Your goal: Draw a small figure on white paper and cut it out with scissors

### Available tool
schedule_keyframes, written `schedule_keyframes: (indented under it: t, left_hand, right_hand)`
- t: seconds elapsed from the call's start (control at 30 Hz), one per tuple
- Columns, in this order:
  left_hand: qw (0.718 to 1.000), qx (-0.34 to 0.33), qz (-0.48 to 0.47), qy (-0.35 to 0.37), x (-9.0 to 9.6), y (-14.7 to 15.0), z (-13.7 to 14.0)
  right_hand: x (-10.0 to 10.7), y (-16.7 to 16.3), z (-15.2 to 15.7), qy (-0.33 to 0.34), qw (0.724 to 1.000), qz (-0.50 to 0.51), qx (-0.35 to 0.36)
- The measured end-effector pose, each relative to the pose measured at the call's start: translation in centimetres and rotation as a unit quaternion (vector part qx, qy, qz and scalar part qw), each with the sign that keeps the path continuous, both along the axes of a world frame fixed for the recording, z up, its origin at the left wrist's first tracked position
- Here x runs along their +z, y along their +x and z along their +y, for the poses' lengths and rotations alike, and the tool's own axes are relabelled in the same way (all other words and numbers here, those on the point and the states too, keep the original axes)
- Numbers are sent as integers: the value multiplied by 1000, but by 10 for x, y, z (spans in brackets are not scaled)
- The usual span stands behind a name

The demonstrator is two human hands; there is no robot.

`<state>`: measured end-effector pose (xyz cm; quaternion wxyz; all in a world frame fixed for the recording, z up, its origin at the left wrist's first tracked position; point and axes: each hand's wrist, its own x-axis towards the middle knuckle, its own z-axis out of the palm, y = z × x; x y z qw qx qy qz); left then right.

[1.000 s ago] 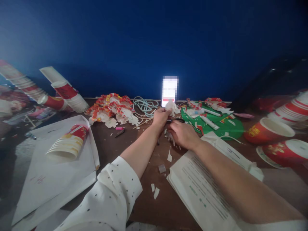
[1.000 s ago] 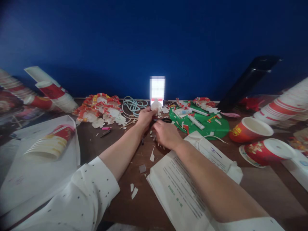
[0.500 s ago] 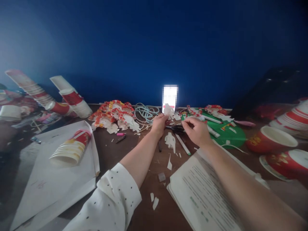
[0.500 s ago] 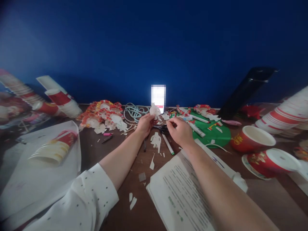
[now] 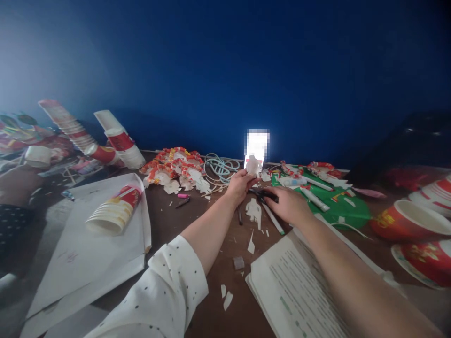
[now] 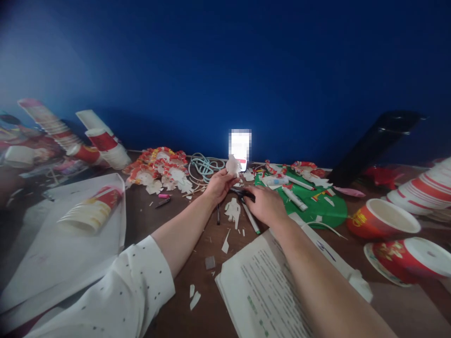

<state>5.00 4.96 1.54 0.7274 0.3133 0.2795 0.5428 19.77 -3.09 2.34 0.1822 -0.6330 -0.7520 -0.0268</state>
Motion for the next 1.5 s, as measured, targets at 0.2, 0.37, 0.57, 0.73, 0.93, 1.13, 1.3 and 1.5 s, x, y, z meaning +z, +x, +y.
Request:
schedule_keyframes:
  t: [0.2, 0.37, 0.57, 0.73, 0.93, 1.13, 1.3, 1.5]
  left_hand:
    - [1000, 26, 13, 10, -1, -2, 1]
    - [999, 42, 6, 8, 1, -4, 1]
    - [998, 58, -33, -19, 6, -5, 0]
    - [994, 86, -34, -52, 6, -5, 4]
    - [995, 86, -8, -45, 3, -5, 6]
    - [995, 87, 40, -32, -1, -3, 7]
    - [993, 97, 57, -36, -1, -3, 7]
    - [993, 112, 19, -42, -3, -2, 8]
  right_hand:
    - [2, 3, 2, -59, 997, 56, -14]
    - [0, 4, 2, -64, 998, 17, -9]
    - [3, 1, 0, -24, 999, -3, -40]
    - [0, 6, 6, -13, 990, 116, -73]
    - [-4, 13, 16, -71, 865, 492, -65]
    - [3, 3, 12, -101, 775, 622, -42]
    - [8, 1, 9, -112, 774, 622, -46]
    - [13, 5, 5, -211, 750, 627, -25]
